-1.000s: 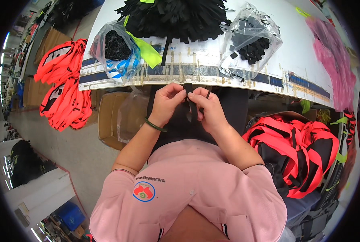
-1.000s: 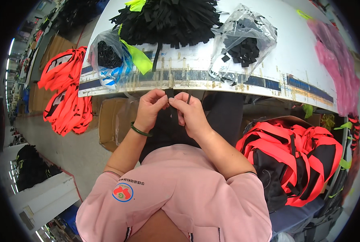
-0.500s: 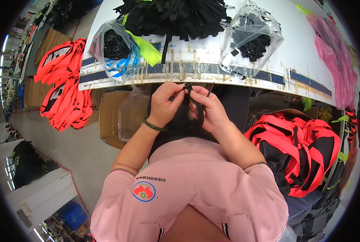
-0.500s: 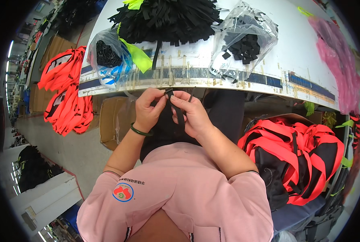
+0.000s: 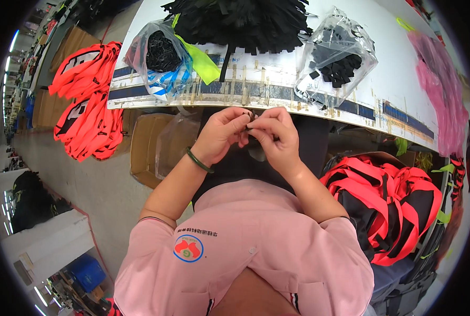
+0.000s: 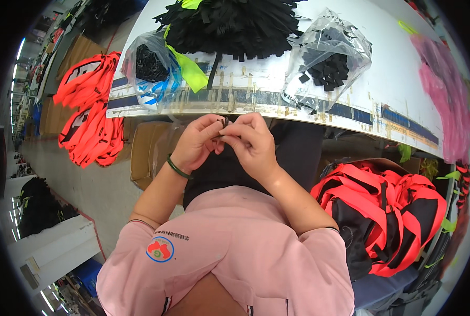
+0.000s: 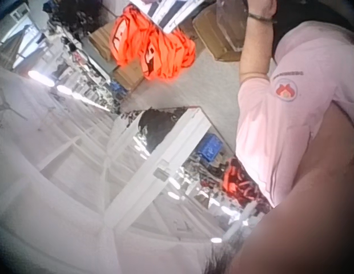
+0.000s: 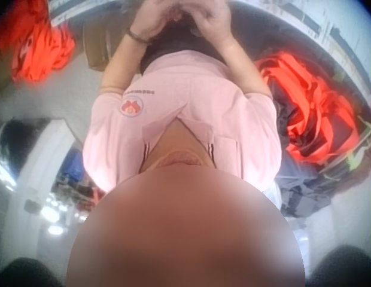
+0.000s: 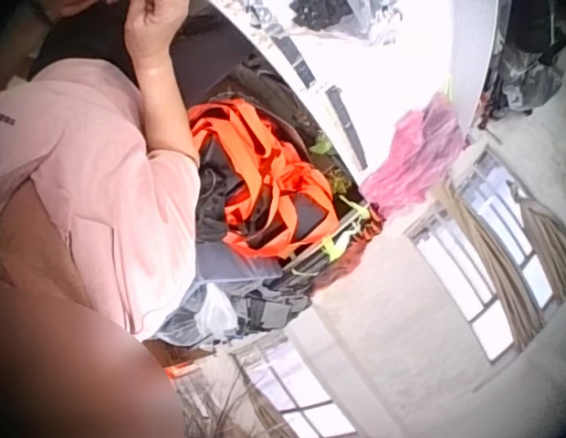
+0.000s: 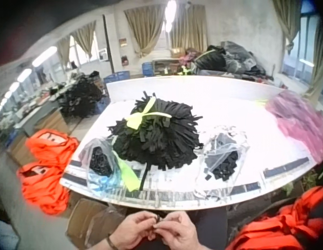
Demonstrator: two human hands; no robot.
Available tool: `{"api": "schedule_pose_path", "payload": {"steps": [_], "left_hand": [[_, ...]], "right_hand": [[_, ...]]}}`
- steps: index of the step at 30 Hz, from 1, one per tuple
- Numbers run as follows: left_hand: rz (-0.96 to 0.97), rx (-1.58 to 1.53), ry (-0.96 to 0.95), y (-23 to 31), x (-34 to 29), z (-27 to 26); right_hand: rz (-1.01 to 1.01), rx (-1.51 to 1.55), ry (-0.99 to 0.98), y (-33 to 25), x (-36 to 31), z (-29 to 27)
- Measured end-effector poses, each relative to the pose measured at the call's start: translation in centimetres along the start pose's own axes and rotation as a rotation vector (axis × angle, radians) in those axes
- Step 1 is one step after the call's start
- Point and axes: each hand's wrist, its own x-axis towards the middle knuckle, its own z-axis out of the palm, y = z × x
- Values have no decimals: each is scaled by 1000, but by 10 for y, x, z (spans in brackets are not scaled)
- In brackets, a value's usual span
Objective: Attaching plastic clips to black straps and organizing them on a workbench in a manufacturing setting.
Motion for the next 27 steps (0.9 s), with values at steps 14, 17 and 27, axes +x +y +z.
{"api": "schedule_pose_path", "payload": {"steps": [14, 17, 27], "left_hand": [[401, 194, 239, -1, 21, -24], [577, 218, 217, -10, 15, -11], [850, 441, 95, -19, 7, 0]], "right_hand": [[276, 498, -98, -66, 6, -49], [276, 174, 93, -24, -3, -3], [399, 228, 103, -8, -4, 18]]}}
